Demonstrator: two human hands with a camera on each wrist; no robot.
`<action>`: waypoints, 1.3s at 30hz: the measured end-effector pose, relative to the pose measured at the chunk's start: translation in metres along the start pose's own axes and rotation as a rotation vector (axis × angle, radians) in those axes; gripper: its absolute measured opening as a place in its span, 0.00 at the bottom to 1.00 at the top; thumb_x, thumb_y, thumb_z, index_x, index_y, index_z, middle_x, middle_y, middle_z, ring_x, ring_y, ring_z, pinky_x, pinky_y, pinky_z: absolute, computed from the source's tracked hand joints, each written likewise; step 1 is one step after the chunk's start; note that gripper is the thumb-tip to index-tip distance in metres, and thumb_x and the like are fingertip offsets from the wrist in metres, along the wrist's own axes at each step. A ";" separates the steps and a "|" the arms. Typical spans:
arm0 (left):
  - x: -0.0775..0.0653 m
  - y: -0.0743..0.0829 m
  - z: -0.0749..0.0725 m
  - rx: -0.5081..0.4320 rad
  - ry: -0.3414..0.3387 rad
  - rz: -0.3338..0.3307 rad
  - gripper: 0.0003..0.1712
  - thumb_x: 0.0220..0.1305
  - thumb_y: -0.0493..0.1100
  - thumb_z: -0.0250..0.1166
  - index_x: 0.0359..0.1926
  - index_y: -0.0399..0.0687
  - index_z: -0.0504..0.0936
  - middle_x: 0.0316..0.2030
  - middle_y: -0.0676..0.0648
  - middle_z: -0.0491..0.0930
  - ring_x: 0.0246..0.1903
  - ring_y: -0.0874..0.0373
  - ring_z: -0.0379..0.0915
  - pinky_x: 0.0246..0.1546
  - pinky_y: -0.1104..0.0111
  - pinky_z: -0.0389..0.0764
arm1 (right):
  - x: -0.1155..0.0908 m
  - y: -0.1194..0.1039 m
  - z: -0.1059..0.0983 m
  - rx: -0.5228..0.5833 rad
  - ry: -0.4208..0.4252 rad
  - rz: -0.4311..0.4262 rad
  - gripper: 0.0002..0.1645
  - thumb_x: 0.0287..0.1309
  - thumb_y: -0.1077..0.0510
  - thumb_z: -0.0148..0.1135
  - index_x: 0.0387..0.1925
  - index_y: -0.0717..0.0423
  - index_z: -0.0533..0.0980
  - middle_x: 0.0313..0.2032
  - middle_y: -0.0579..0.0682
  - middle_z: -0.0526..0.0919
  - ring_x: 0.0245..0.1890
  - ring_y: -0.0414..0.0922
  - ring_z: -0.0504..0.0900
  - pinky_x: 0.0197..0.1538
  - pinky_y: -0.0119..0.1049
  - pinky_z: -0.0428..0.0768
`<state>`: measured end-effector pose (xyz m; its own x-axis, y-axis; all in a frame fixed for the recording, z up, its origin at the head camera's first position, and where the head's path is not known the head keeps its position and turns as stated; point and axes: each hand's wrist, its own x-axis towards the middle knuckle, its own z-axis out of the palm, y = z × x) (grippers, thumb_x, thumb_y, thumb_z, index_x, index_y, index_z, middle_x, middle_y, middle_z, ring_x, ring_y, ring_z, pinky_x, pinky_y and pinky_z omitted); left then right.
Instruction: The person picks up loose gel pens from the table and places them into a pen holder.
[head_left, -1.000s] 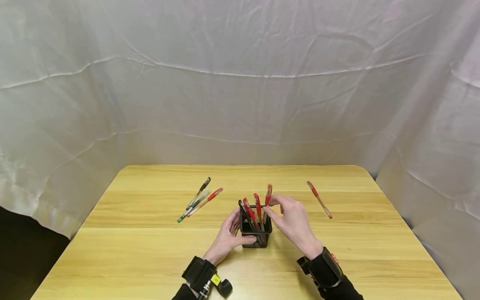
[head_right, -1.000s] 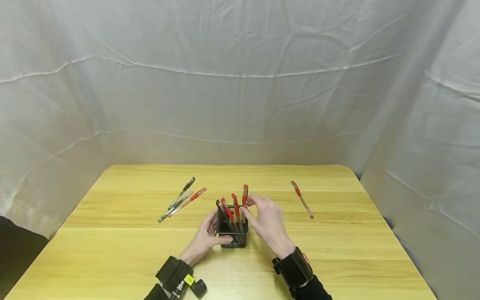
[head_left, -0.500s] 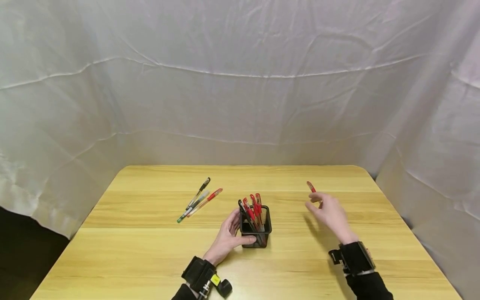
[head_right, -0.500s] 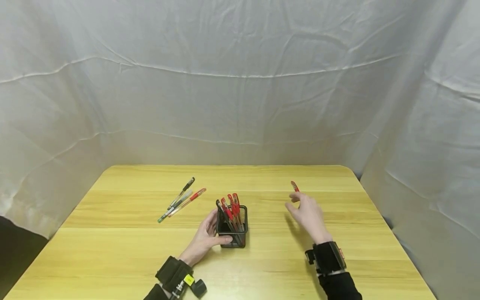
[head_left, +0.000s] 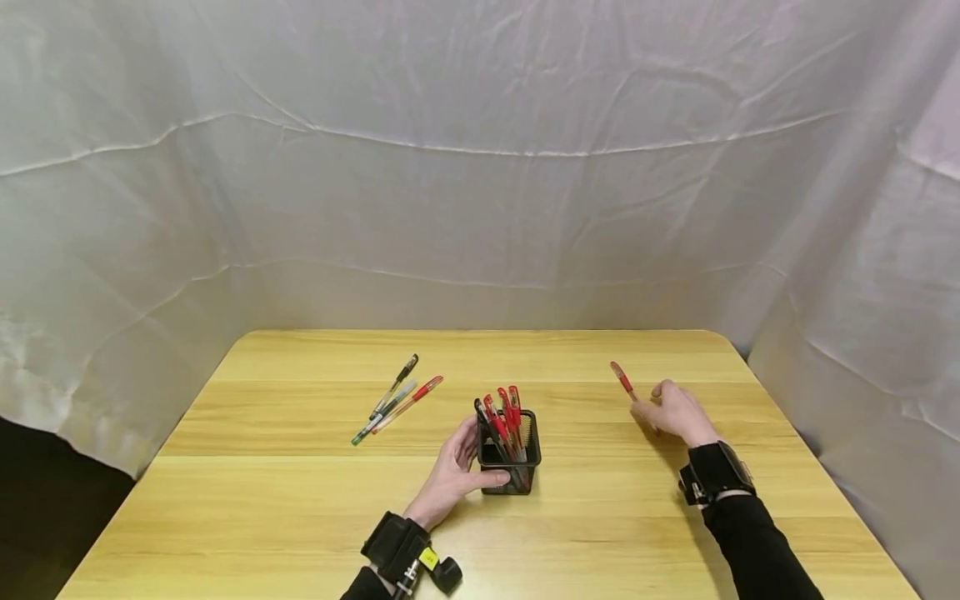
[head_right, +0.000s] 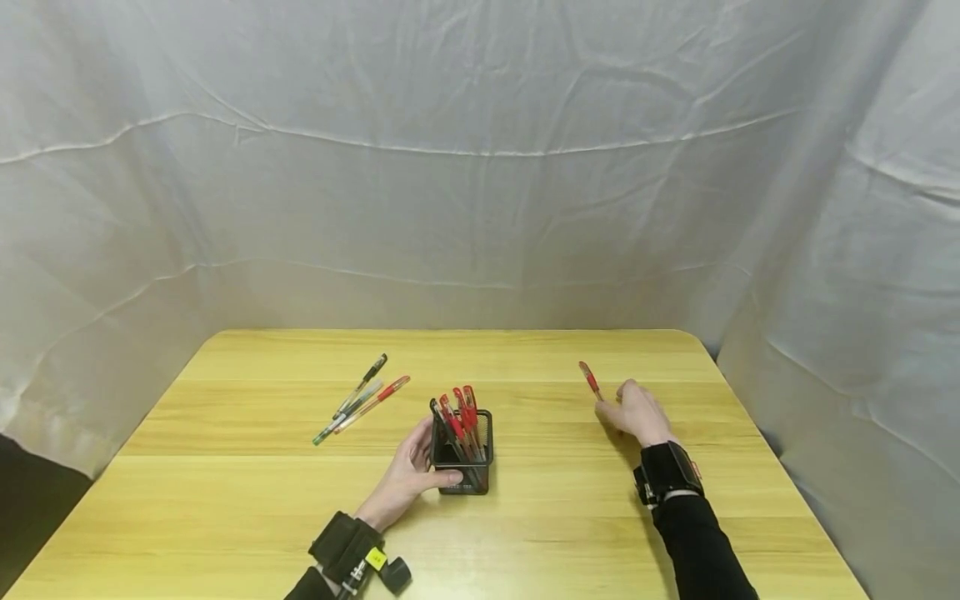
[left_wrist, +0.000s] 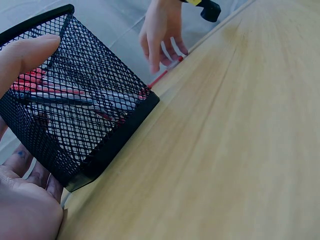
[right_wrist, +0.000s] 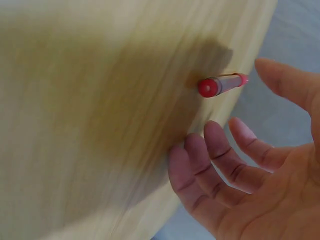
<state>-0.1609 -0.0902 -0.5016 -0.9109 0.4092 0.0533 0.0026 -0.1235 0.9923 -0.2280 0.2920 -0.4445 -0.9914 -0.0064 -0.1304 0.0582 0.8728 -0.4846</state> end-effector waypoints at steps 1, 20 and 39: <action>0.000 0.000 0.000 0.000 -0.001 -0.001 0.64 0.54 0.40 0.78 0.79 0.34 0.43 0.79 0.35 0.46 0.80 0.40 0.39 0.81 0.48 0.41 | 0.003 0.001 0.001 -0.001 -0.011 0.006 0.33 0.62 0.44 0.63 0.49 0.72 0.71 0.26 0.57 0.82 0.31 0.50 0.76 0.34 0.37 0.73; 0.001 -0.003 0.000 0.009 -0.015 0.015 0.65 0.53 0.42 0.78 0.79 0.35 0.43 0.79 0.35 0.47 0.80 0.40 0.40 0.81 0.48 0.41 | 0.029 -0.003 0.003 -0.129 -0.129 0.026 0.32 0.64 0.40 0.63 0.10 0.53 0.72 0.08 0.43 0.68 0.14 0.42 0.67 0.21 0.31 0.64; 0.001 0.000 -0.001 -0.002 -0.002 0.019 0.63 0.53 0.41 0.78 0.79 0.38 0.46 0.79 0.38 0.51 0.80 0.44 0.42 0.82 0.51 0.42 | 0.032 -0.010 0.009 -0.192 -0.078 0.029 0.31 0.68 0.44 0.58 0.10 0.54 0.74 0.09 0.44 0.72 0.14 0.43 0.71 0.18 0.30 0.66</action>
<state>-0.1621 -0.0902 -0.5017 -0.9098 0.4086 0.0725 0.0190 -0.1335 0.9909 -0.2587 0.2786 -0.4520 -0.9772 -0.0115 -0.2121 0.0554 0.9502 -0.3067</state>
